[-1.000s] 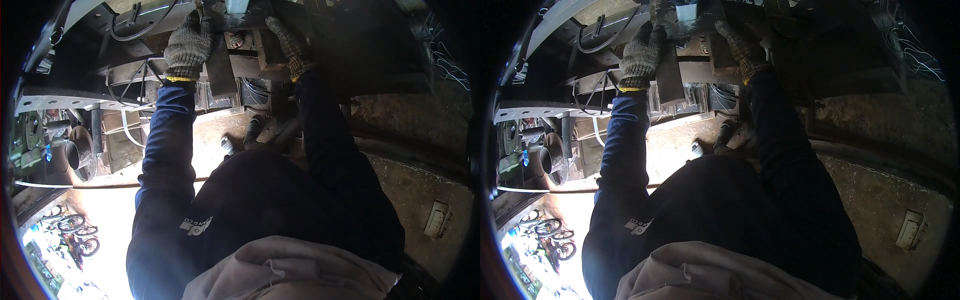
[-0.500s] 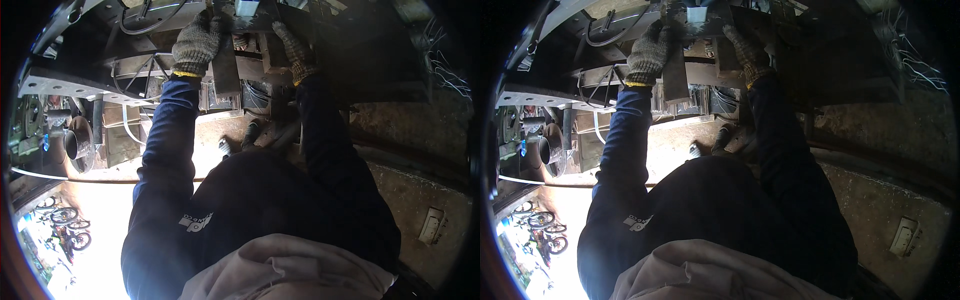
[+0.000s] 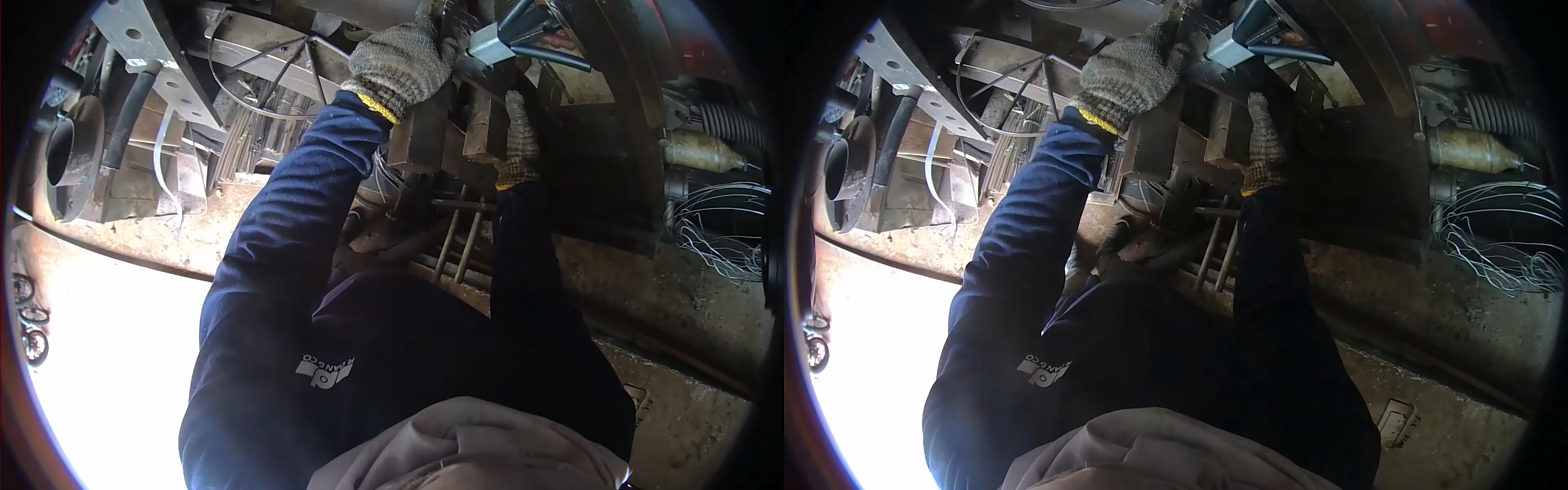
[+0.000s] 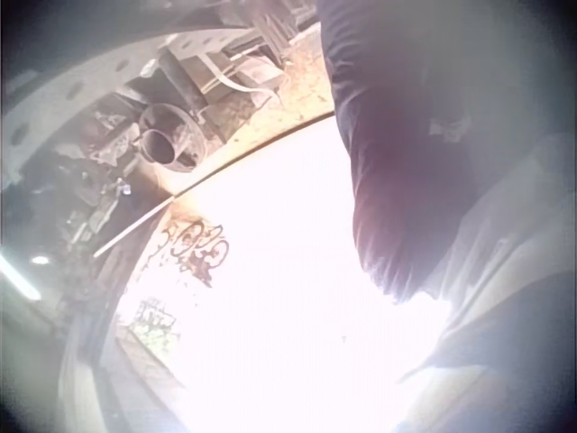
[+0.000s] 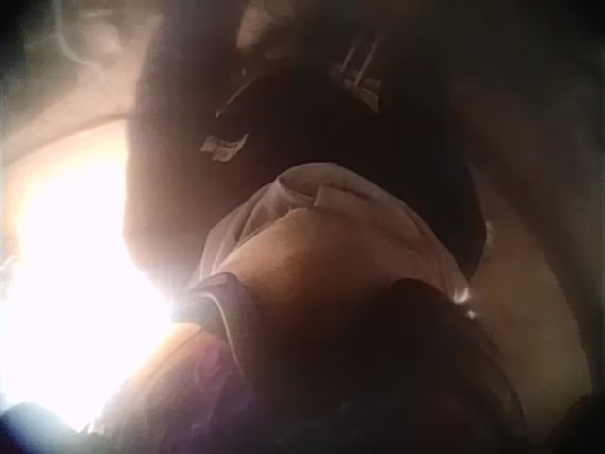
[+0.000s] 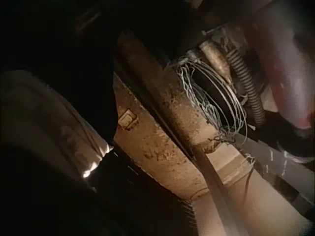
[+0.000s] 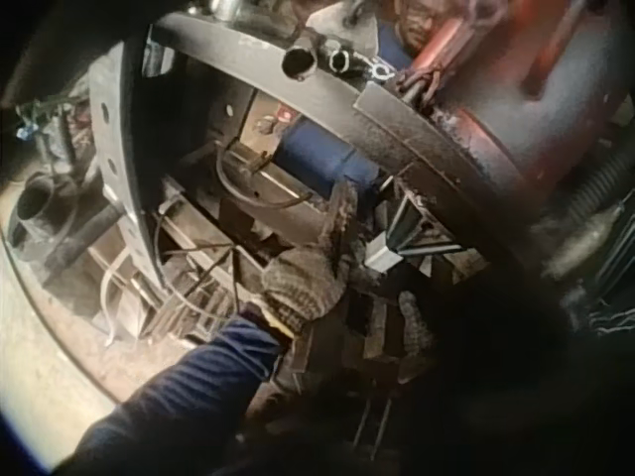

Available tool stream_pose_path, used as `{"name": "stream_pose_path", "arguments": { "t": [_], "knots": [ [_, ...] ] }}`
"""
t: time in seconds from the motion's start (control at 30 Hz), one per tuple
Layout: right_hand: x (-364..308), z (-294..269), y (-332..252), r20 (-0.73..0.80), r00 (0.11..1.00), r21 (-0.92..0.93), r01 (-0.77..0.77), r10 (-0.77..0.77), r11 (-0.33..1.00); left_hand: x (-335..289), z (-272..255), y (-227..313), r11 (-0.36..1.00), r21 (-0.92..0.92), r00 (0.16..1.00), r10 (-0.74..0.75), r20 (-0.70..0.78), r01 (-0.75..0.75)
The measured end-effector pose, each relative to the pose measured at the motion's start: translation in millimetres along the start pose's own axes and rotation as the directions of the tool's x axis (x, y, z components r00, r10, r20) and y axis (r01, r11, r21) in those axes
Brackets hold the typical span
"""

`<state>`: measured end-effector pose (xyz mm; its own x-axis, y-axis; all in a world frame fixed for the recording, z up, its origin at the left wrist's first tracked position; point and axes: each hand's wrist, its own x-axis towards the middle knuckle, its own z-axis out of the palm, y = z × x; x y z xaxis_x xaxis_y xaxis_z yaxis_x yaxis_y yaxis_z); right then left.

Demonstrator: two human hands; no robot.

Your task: The person uses a bending machine to shape a metal piece, adjusting the position of the metal and using a lever to apply pressure.

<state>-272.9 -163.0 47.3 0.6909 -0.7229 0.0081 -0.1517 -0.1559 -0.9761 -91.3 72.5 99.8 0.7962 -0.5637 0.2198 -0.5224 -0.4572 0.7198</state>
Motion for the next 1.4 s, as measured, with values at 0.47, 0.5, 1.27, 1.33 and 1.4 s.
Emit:
{"name": "stream_pose_path", "arguments": {
  "t": [0.47, 0.5, 1.27, 1.33, 1.4],
  "knots": [
    [2, -3, 1, -0.059, 0.998, -0.01, 0.023, -0.024, 1.0, 1, -4, 0, 0.999, -0.036, 0.999, 0.024, -0.022, -0.025],
    [2, -2, 1, -0.065, 0.997, -0.021, 0.033, -0.034, 0.999, 1, -5, -1, 0.999, -0.047, 1.0, 0.02, -0.019, -0.02],
    [-9, -2, -1, -0.012, 0.999, 0.193, -0.028, 0.031, 0.981, 3, -2, -9, 0.999, 0.023, 0.999, 0.047, 0.005, -0.047],
    [-9, 0, -1, -0.011, 1.0, 0.197, -0.021, 0.024, 0.98, 3, 0, -9, 0.998, 0.053, 0.999, 0.045, -0.023, -0.044],
    [-12, -4, -3, -0.024, 1.0, 0.191, -0.013, 0.018, 0.982, 7, 0, -8, 0.998, 0.03, 0.998, 0.058, 0.014, -0.059]
  ]
}}
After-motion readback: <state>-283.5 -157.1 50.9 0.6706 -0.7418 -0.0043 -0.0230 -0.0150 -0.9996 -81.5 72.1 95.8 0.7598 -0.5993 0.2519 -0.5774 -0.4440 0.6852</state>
